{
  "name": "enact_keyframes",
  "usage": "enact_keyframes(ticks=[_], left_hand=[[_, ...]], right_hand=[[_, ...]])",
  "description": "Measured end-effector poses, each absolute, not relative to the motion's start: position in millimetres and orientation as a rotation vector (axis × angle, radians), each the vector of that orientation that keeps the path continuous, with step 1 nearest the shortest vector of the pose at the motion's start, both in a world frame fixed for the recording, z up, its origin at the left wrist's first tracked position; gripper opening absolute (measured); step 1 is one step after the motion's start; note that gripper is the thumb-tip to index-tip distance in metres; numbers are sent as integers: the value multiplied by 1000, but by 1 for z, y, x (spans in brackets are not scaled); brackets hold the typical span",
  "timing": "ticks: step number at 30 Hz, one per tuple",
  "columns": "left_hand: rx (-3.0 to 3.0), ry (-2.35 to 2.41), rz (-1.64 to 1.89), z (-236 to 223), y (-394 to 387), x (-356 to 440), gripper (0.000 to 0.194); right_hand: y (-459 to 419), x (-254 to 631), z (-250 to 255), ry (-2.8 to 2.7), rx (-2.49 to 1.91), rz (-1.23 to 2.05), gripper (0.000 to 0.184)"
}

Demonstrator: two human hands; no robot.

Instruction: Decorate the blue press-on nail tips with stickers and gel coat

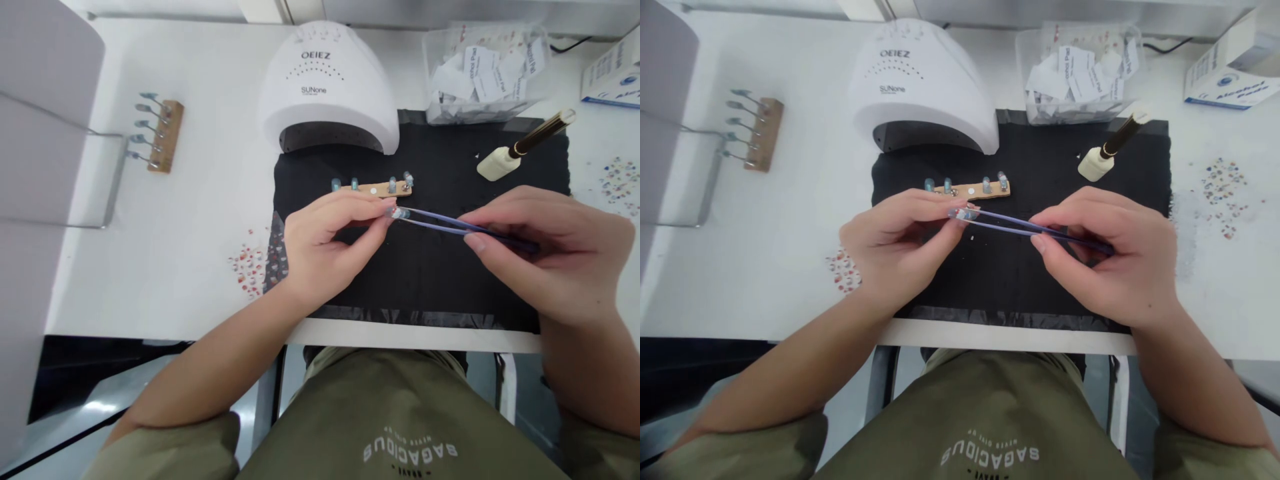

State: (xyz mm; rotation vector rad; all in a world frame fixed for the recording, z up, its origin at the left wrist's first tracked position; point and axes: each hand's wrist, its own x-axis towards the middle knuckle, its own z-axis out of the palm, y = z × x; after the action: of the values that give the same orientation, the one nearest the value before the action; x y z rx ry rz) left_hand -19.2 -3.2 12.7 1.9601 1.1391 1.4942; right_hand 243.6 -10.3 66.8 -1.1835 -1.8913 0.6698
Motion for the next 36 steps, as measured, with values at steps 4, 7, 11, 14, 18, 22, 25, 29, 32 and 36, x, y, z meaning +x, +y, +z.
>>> enact_keyframes(ticks=[4, 7, 11, 14, 18, 22, 25, 29, 32, 36], left_hand=[[1976, 1139, 1539, 11, -2, -19, 19], [1948, 1162, 1514, 12, -4, -19, 19], [1937, 1161, 1502, 14, -5, -20, 19], [1943, 1138, 1514, 14, -5, -21, 22], [1997, 1121, 1513, 13, -4, -22, 21], [2003, 1099, 1502, 16, -5, -22, 24], [2037, 1059, 1518, 17, -5, -23, 28], [2105, 1020, 1542, 16, -3, -24, 29], [2116, 998, 1564, 16, -2, -24, 29], [2113, 971, 1576, 16, -2, -22, 32]], right_hand=[[-10, 247, 67, -1970, -1144, 552, 16], [-9, 249, 66, -2001, -1093, 471, 23], [-9, 252, 65, -2000, -1019, 433, 31], [-9, 252, 68, -2046, -1002, 411, 33], [-9, 251, 68, -2086, -945, 346, 38], [-8, 250, 66, -2123, -910, 314, 36], [-8, 250, 66, -2141, -922, 294, 34], [-9, 248, 67, -2170, -931, 215, 26], [-9, 247, 67, -2173, -950, 222, 25], [-7, 247, 67, -2156, -895, 240, 27]])
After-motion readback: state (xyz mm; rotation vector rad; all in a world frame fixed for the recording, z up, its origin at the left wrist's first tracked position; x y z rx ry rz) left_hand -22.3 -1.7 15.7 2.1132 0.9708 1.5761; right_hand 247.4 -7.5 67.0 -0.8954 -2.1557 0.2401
